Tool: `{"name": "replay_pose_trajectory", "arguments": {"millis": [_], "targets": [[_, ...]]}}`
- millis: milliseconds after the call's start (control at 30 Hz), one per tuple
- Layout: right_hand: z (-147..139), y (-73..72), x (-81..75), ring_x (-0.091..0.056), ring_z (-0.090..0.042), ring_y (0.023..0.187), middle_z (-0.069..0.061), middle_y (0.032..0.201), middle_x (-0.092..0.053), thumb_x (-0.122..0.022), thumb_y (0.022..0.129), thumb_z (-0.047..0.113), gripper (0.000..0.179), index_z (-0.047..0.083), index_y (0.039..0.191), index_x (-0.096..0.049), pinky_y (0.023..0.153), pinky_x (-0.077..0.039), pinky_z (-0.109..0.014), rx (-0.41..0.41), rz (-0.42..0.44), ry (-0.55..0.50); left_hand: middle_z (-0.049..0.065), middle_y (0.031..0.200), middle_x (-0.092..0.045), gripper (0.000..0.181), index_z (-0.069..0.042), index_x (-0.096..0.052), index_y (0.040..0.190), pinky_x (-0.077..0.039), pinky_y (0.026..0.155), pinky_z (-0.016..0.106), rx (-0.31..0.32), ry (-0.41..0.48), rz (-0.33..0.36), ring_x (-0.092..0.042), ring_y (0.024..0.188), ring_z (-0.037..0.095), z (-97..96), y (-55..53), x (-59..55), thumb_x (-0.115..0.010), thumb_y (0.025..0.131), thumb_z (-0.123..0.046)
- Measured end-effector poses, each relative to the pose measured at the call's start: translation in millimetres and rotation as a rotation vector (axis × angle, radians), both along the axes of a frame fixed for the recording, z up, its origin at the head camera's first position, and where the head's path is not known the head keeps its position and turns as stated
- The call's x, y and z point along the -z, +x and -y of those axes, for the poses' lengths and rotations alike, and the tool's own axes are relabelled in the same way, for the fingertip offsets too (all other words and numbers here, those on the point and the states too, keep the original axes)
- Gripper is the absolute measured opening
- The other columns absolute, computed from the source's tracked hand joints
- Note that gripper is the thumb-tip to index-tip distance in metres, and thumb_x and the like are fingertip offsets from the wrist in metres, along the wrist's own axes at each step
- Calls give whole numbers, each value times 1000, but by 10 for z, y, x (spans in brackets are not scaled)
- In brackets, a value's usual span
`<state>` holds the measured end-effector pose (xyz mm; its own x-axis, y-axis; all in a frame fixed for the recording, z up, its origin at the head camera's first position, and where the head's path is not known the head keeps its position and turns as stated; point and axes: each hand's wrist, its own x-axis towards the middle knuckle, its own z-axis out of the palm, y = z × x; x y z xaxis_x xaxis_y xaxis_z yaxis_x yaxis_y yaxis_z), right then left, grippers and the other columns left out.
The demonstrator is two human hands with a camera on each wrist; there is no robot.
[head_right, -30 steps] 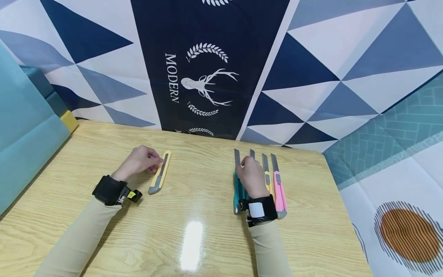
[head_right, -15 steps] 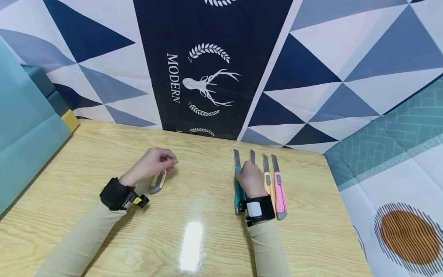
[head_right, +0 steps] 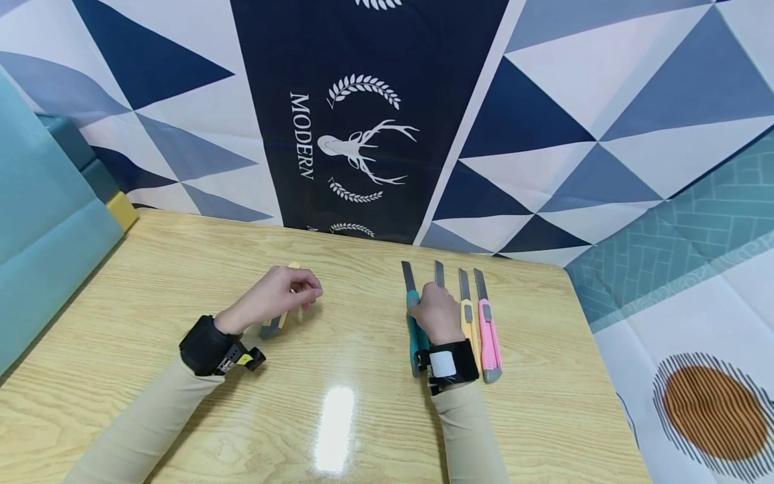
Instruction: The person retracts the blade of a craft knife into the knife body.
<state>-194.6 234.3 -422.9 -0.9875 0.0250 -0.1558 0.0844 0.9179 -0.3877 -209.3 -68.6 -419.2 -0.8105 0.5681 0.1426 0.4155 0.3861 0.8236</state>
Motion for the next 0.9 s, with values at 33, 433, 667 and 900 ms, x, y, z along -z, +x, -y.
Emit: {"name": "replay_pose_trajectory", "arguments": {"millis": [33, 433, 667, 900], "targets": [[8, 4, 0, -31, -12, 38, 3, 45, -28, -71, 78, 16, 39, 9, 49, -47, 36, -23, -22, -6, -1, -5, 12, 73, -66, 10, -13, -67, 90, -47, 50, 33, 2, 1, 0, -61, 62, 24, -1, 5, -2, -58, 93, -13], [65, 8, -129, -60, -22, 52, -9, 67, -53, -68, 83, 16, 20, 1, 76, -55, 46, -54, -31, -33, 119, -200, 13, 77, -66, 10, -9, -67, 91, -48, 52, 32, 47, -21, 11, -61, 65, 23, -67, 58, -2, -57, 93, -13], [142, 26, -234, -59, -21, 63, -10, 78, -59, -70, 81, 14, 22, 0, 91, -57, 56, -58, -38, -163, -6, -431, 1, 76, -65, 8, -11, -67, 90, -51, 59, 29, 50, -98, -73, -58, 66, 9, -158, 124, -22, -60, 91, -14], [228, 37, -242, -62, -27, 64, -13, 78, -62, -73, 81, 14, 26, 0, 94, -56, 58, -58, -52, -286, -62, -646, -7, 74, -64, 6, -15, -66, 88, -52, 60, 25, 89, -132, -86, -56, 67, 3, -321, 230, 3, -63, 89, -20]]}}
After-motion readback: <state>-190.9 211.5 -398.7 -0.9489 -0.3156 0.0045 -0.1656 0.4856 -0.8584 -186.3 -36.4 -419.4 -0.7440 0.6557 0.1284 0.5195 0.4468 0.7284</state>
